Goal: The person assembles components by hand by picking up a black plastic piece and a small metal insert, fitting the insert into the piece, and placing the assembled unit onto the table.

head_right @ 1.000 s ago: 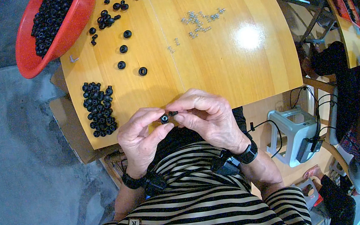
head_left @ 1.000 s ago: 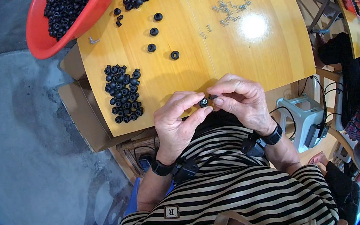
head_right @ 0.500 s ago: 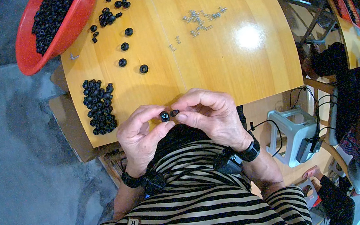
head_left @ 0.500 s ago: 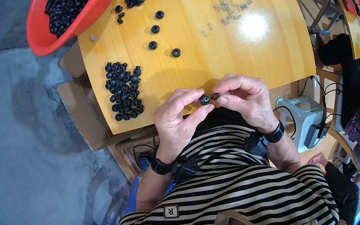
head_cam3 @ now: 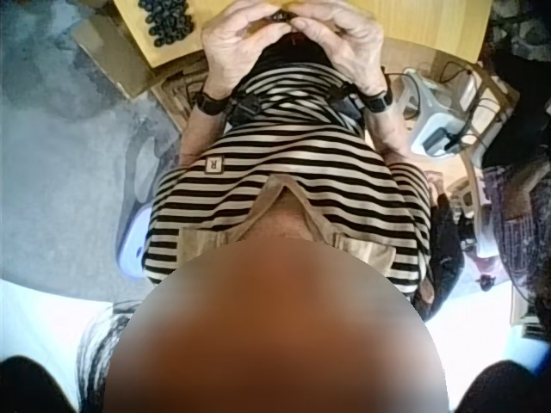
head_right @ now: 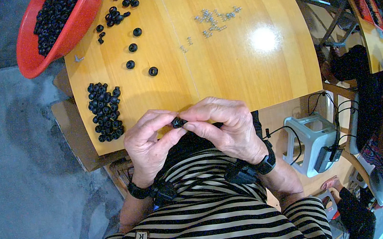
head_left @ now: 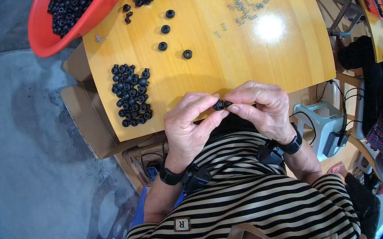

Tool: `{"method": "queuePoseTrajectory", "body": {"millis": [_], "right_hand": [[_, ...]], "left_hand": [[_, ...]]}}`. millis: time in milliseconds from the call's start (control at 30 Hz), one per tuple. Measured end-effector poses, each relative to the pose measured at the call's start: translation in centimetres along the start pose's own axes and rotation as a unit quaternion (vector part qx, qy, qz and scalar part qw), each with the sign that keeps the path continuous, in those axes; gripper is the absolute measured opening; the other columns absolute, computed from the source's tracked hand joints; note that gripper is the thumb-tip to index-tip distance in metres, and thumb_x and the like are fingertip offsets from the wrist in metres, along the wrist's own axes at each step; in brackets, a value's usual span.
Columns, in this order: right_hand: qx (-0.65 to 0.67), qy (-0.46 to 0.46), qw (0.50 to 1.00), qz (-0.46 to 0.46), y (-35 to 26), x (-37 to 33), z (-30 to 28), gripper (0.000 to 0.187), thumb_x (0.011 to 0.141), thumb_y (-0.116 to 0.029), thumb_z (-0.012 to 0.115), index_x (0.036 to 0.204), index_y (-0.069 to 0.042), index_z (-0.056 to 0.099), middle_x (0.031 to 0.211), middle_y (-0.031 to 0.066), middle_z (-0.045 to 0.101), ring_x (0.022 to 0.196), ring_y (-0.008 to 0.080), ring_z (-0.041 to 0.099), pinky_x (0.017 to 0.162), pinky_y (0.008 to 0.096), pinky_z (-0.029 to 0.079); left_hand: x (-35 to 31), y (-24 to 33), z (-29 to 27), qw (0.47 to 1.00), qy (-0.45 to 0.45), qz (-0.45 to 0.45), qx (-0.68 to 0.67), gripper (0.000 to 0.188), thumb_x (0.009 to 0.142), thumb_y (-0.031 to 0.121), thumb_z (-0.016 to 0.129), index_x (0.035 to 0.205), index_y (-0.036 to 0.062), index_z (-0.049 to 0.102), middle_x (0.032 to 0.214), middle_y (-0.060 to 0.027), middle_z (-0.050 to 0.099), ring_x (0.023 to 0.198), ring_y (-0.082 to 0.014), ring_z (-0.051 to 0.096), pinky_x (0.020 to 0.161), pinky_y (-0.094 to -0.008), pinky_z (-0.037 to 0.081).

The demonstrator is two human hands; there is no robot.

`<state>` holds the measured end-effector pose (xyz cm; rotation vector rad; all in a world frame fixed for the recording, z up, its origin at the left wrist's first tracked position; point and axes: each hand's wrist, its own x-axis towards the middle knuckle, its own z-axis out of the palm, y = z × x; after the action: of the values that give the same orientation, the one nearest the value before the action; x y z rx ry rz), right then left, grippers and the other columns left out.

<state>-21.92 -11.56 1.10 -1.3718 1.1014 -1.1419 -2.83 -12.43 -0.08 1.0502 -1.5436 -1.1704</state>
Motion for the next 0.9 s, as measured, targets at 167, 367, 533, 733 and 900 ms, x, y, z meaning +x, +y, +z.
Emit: {"method": "queuePoseTrajectory", "body": {"millis": [167, 367, 533, 733, 900], "right_hand": [[-0.023, -0.002, 0.999, -0.022, 0.4, 0.0, 0.0, 0.017, 0.079, 0.002, 0.076, 0.095, 0.001, 0.073, 0.091, 0.0128, 0.072, 0.081, 0.0199, 0.069, 0.072, 0.0285, 0.054], [-0.081, -0.03, 0.994, -0.063, 0.1, 0.1, -0.2, 0.016, 0.079, 0.0, 0.074, 0.095, -0.001, 0.072, 0.09, 0.0113, 0.071, 0.082, 0.0233, 0.068, 0.072, 0.0322, 0.055], [-0.1, -0.015, 0.994, -0.048, -0.3, 0.0, -0.1, 0.018, 0.077, 0.0, 0.077, 0.094, -0.002, 0.073, 0.083, 0.0092, 0.069, 0.074, 0.02, 0.066, 0.066, 0.0286, 0.051], [-0.07, -0.022, 0.997, -0.038, 0.1, -0.1, -0.3, 0.017, 0.079, -0.001, 0.076, 0.095, -0.002, 0.072, 0.083, 0.0097, 0.069, 0.075, 0.0199, 0.065, 0.066, 0.0289, 0.051], [-0.075, -0.033, 0.996, -0.043, 0.0, -0.1, -0.5, 0.016, 0.079, -0.001, 0.076, 0.095, -0.002, 0.072, 0.084, 0.0098, 0.068, 0.076, 0.02, 0.065, 0.067, 0.0294, 0.051]], "left_hand": [[0.3, 0.7, -0.1, 0.999, -0.011, 0.004, 0.041, 0.034, 0.071, -0.005, 0.081, 0.102, 0.0015, 0.07, 0.092, -0.0107, 0.069, 0.081, -0.0181, 0.067, 0.071, -0.0275, 0.056], [0.4, 1.0, -0.5, 0.996, -0.033, 0.003, 0.083, 0.034, 0.071, -0.004, 0.08, 0.103, 0.0011, 0.07, 0.093, -0.0108, 0.069, 0.082, -0.0205, 0.067, 0.072, -0.0293, 0.055], [0.2, 0.7, -0.7, 0.997, -0.046, -0.018, 0.06, 0.034, 0.073, -0.004, 0.078, 0.105, 0.0007, 0.07, 0.093, -0.011, 0.068, 0.084, -0.0222, 0.066, 0.073, -0.0305, 0.054], [0.4, 1.3, -0.6, 0.995, -0.055, -0.014, 0.08, 0.031, 0.073, -0.004, 0.078, 0.102, -0.0002, 0.07, 0.097, -0.0132, 0.07, 0.089, -0.0237, 0.067, 0.077, -0.0317, 0.054], [0.4, 1.5, -0.5, 0.991, -0.062, 0.005, 0.118, 0.028, 0.074, -0.003, 0.077, 0.101, -0.0005, 0.069, 0.096, -0.0131, 0.07, 0.089, -0.0248, 0.067, 0.077, -0.0318, 0.054]]}}
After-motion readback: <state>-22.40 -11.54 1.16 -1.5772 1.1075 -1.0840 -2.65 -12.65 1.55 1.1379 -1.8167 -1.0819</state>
